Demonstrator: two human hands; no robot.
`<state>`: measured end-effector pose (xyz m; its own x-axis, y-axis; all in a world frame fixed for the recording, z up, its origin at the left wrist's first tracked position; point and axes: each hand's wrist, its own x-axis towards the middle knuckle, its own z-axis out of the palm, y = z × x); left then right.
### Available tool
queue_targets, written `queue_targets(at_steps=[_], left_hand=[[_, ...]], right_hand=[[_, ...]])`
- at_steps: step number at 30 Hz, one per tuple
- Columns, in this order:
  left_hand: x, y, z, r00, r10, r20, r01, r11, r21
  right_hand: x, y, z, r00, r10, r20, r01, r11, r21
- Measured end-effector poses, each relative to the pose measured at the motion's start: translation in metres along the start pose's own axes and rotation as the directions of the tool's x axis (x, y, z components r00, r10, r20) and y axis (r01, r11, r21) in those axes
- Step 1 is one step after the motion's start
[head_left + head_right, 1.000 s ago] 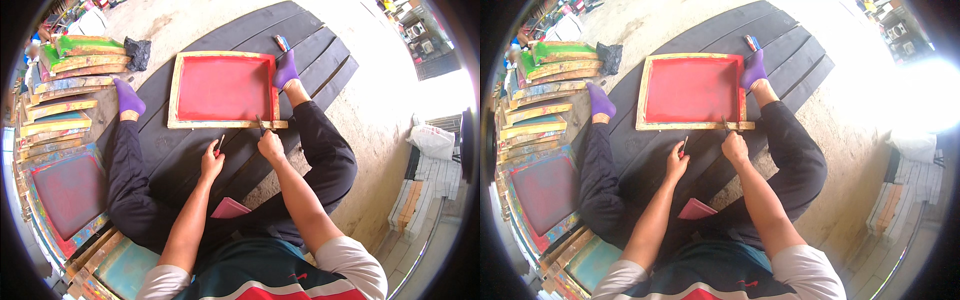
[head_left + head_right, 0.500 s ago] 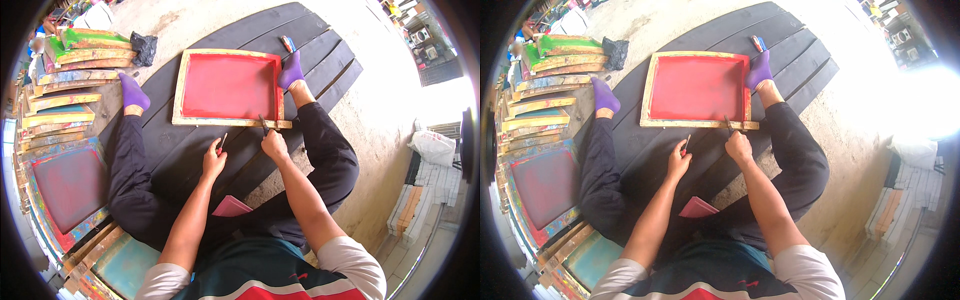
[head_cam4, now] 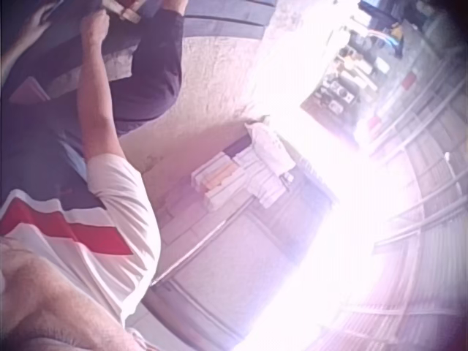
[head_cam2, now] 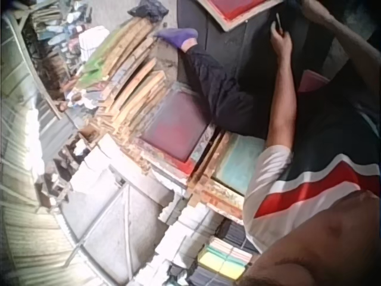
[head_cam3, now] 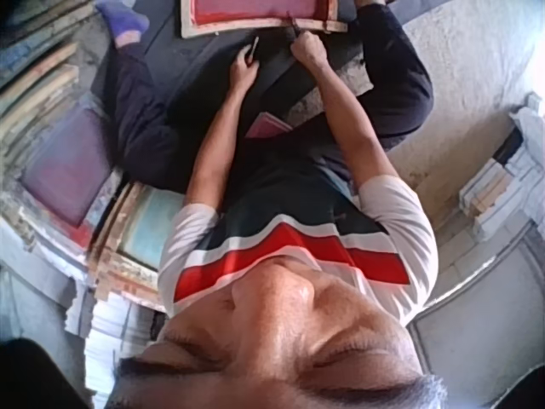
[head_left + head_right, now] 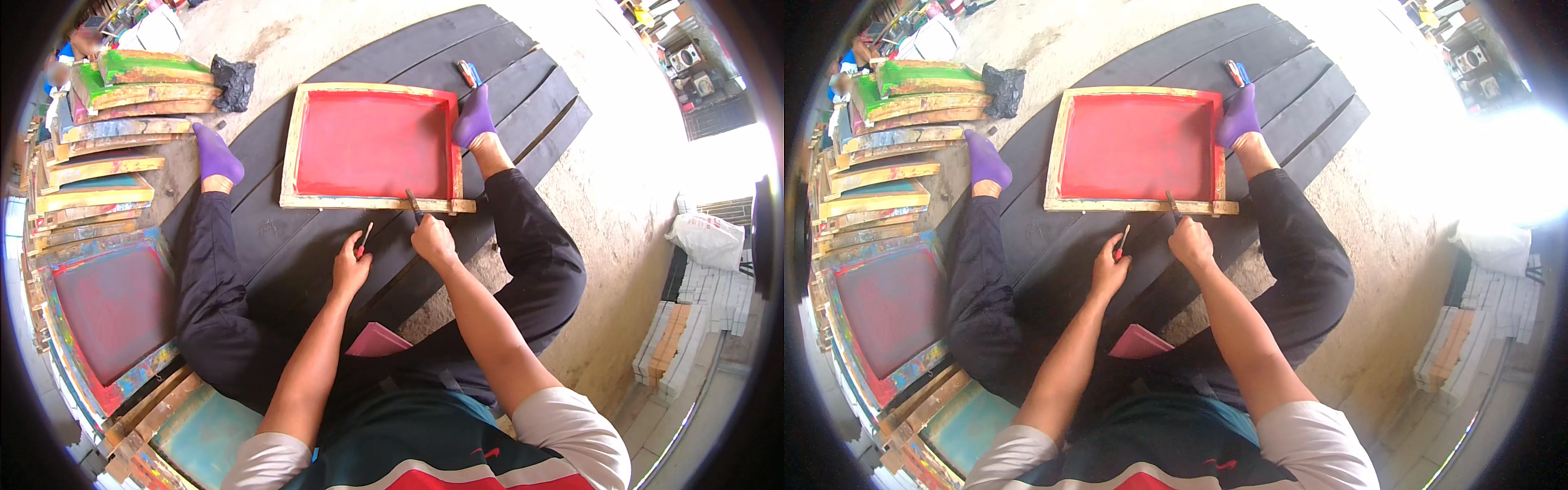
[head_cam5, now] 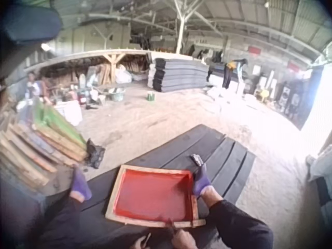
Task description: The person sits on the floor and uses a hammer and a small metal tool to secure staples along the edges of a red screen frame. They repeatedly tap the tool to drive staples into the wooden frame while holding it steady with their other hand.
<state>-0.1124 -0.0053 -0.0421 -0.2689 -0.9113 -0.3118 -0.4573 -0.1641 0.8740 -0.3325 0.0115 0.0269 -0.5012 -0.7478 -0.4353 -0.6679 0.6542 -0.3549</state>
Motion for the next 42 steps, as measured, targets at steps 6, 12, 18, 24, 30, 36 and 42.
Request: queue_targets(at_steps=[6,12,18,24,30,36,42], left_hand=[[-0.001,-0.008,0.002,1.000,0.002,-0.005,-0.003,1.000,-0.015],[-0.004,-0.003,-0.006,1.000,-0.017,-0.023,0.016,0.999,-0.040],[-0.002,-0.004,-0.007,0.999,-0.038,-0.032,0.038,0.999,-0.003],[0.000,-0.009,-0.007,0.993,-0.119,-0.020,0.112,0.971,-0.211],[0.008,-0.016,-0.018,0.976,-0.209,-0.062,0.180,0.934,-0.307],[0.011,-0.022,-0.019,0.979,-0.193,-0.071,0.157,0.923,-0.353],[0.008,-0.005,-0.028,0.972,-0.231,-0.052,0.188,0.888,-0.419]], right_hand=[[0.004,0.002,0.006,0.997,-0.027,0.071,0.029,0.999,-0.037],[-0.013,0.016,-0.018,0.988,0.127,-0.090,-0.123,0.991,0.049],[0.000,0.019,-0.034,0.991,0.092,-0.096,-0.087,0.995,0.052],[0.008,0.022,-0.014,0.993,0.083,0.078,-0.101,0.959,0.265],[-0.011,-0.013,-0.001,0.917,-0.052,0.394,-0.188,0.816,0.546],[-0.001,-0.032,0.015,0.891,-0.164,0.423,0.097,0.980,0.176],[-0.004,-0.055,-0.002,0.892,-0.228,0.390,0.244,0.970,0.008]])
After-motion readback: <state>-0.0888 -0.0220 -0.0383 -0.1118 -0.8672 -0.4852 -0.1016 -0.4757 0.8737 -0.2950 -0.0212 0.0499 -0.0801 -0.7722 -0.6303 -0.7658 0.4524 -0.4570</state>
